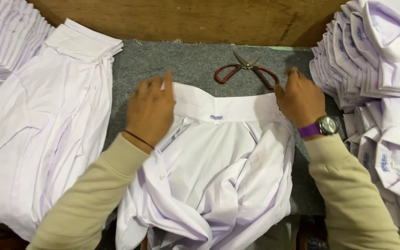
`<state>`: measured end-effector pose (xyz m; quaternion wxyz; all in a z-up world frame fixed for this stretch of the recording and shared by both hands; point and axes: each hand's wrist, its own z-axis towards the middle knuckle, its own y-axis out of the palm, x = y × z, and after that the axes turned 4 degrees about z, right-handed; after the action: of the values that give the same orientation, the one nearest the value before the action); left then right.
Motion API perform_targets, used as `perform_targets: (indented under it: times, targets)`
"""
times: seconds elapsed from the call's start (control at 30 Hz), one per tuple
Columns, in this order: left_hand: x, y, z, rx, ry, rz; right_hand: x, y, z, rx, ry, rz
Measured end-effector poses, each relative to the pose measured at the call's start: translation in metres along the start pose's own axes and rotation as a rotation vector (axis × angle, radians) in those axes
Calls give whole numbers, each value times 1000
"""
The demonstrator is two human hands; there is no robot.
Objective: Inspecting and folding white shirts at a garment factory workstation.
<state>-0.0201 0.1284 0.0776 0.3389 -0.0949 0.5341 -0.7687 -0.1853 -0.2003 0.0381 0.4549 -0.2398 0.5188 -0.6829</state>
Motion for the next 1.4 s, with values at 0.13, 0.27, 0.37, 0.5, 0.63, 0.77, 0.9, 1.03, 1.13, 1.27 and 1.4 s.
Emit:
perform_targets:
  times: [0.13,0.27,0.37,0.5,0.63,0.77,0.9,1.03,1.13,1.27,1.4]
  targets:
    - [40,-17,10,169,102,15,-24,15,40,-9,-61,171]
    - [58,10,14,-433,246,-306,-49,39,64,-129,-32,114]
    - [53,15,20,-828,237,-443,-69,43,72,-197,55,23]
    - [42,22,30,-777,310,-481,-89,35,74,-216,151,0]
    - [38,24,29,-743,335,-504,-71,52,82,-233,158,35]
    - [44,22,30,-724,310,-494,-33,63,92,-263,88,90]
    - [49,23,40,-756,320,-446,19,95,108,-166,-52,114]
    - [55,38,46,-638,339,-451,14,63,93,-218,27,53]
    - [51,31,53,-692,332,-442,13,58,89,-245,117,21]
    - [8,58,46,-643,260,-649,13,53,88,-247,162,2]
    - [-47,118,30,-571,118,-678,11,50,90,-327,150,-27]
